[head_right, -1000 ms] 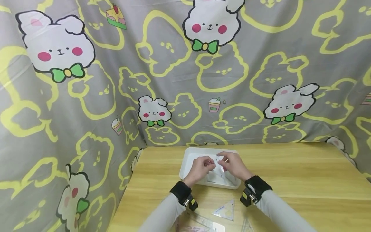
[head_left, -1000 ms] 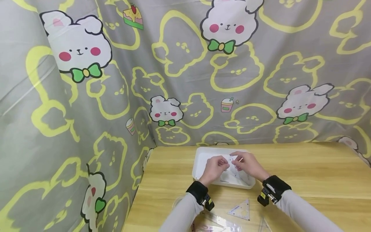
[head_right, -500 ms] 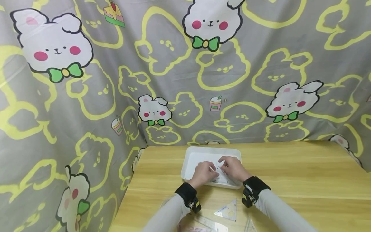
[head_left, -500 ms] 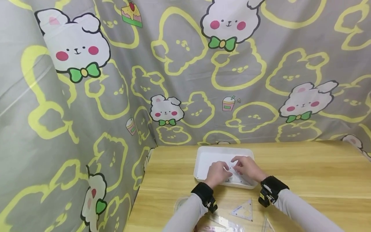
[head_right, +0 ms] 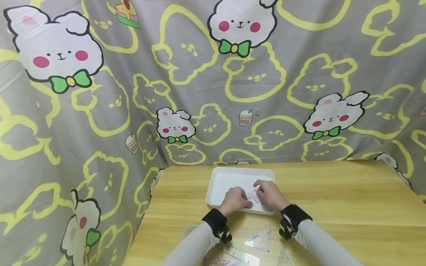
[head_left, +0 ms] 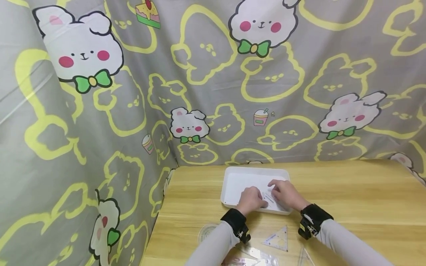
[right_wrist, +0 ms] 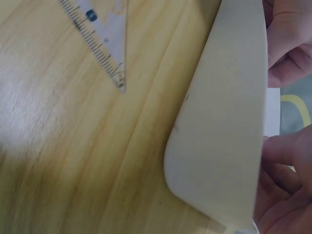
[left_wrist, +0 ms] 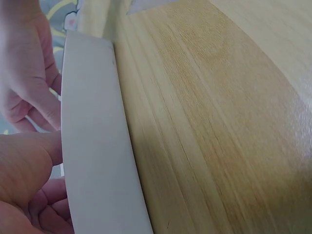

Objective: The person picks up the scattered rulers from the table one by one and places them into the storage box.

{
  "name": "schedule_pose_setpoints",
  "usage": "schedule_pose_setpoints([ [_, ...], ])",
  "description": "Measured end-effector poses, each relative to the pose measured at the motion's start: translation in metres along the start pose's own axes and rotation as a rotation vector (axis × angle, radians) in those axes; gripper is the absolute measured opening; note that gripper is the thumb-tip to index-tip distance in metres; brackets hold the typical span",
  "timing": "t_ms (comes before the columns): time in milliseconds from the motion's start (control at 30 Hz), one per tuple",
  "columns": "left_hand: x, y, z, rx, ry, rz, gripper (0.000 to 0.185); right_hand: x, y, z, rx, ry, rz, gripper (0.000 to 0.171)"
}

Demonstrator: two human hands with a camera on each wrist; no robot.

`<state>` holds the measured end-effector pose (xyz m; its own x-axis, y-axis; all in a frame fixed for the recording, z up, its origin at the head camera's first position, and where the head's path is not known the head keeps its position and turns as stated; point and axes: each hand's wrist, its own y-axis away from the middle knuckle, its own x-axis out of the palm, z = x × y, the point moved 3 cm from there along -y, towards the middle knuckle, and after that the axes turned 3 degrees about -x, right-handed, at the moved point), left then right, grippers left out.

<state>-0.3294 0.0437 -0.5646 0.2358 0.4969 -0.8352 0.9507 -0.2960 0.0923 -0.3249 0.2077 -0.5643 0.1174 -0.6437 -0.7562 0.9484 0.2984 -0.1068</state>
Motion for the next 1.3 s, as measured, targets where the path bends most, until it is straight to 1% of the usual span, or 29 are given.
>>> schedule_pose_setpoints([
  [100, 0.002, 0.001, -0.002, -0.007, -0.002, 0.014, 0.032, -0.001, 0.004, -0.003, 0.02, -0.009, 0.001, 0.022],
  [167, 0.002, 0.002, -0.003, 0.005, -0.015, 0.014, 0.03, -0.001, 0.005, -0.004, 0.016, -0.016, -0.004, 0.022],
  [300, 0.002, 0.004, -0.003, -0.001, -0.016, 0.021, 0.03, 0.001, 0.007, -0.004, 0.001, -0.015, -0.024, 0.022],
  [367, 0.0, 0.007, -0.002, -0.013, -0.01, 0.027, 0.03, 0.001, 0.009, 0.0, -0.007, -0.011, -0.028, 0.022],
  [433, -0.001, 0.009, -0.001, -0.007, -0.004, 0.024, 0.031, 0.001, 0.012, 0.003, -0.005, -0.013, -0.032, 0.022],
  [500, -0.005, 0.012, -0.001, 0.019, 0.004, -0.002, 0.027, 0.001, 0.016, 0.008, -0.012, -0.02, -0.038, 0.022],
  [600, -0.014, 0.017, -0.002, 0.106, 0.018, -0.064, 0.018, -0.002, 0.021, 0.015, -0.046, -0.037, -0.068, 0.02],
  [667, -0.02, 0.021, -0.003, 0.162, 0.036, -0.097, 0.014, -0.004, 0.024, 0.02, -0.086, -0.052, -0.081, 0.018],
  [767, -0.026, 0.034, -0.005, 0.233, 0.058, -0.114, 0.013, -0.007, 0.035, 0.029, -0.137, -0.068, -0.09, 0.013],
  [800, -0.027, 0.038, -0.006, 0.246, 0.067, -0.111, 0.012, -0.007, 0.039, 0.032, -0.152, -0.068, -0.089, 0.012],
  [867, -0.026, 0.047, -0.006, 0.273, 0.053, -0.114, 0.012, -0.008, 0.046, 0.037, -0.18, -0.06, -0.083, 0.01],
  [967, -0.017, 0.062, -0.007, 0.299, -0.002, -0.103, 0.011, -0.007, 0.061, 0.043, -0.215, -0.039, -0.069, 0.009],
  [1067, -0.003, 0.081, -0.011, 0.314, -0.109, -0.081, 0.015, -0.004, 0.078, 0.045, -0.258, -0.013, -0.036, 0.014],
  [1133, 0.005, 0.093, -0.015, 0.299, -0.199, -0.053, 0.023, -0.002, 0.09, 0.045, -0.289, 0.039, -0.009, 0.02],
  [1200, 0.012, 0.103, -0.019, 0.276, -0.283, -0.031, 0.037, 0.0, 0.1, 0.046, -0.319, 0.096, 0.023, 0.027],
  [1267, 0.017, 0.111, -0.022, 0.242, -0.361, -0.009, 0.05, 0.003, 0.109, 0.047, -0.332, 0.153, 0.05, 0.033],
  [1300, 0.019, 0.114, -0.023, 0.222, -0.385, 0.009, 0.057, 0.004, 0.112, 0.047, -0.327, 0.163, 0.073, 0.036],
])
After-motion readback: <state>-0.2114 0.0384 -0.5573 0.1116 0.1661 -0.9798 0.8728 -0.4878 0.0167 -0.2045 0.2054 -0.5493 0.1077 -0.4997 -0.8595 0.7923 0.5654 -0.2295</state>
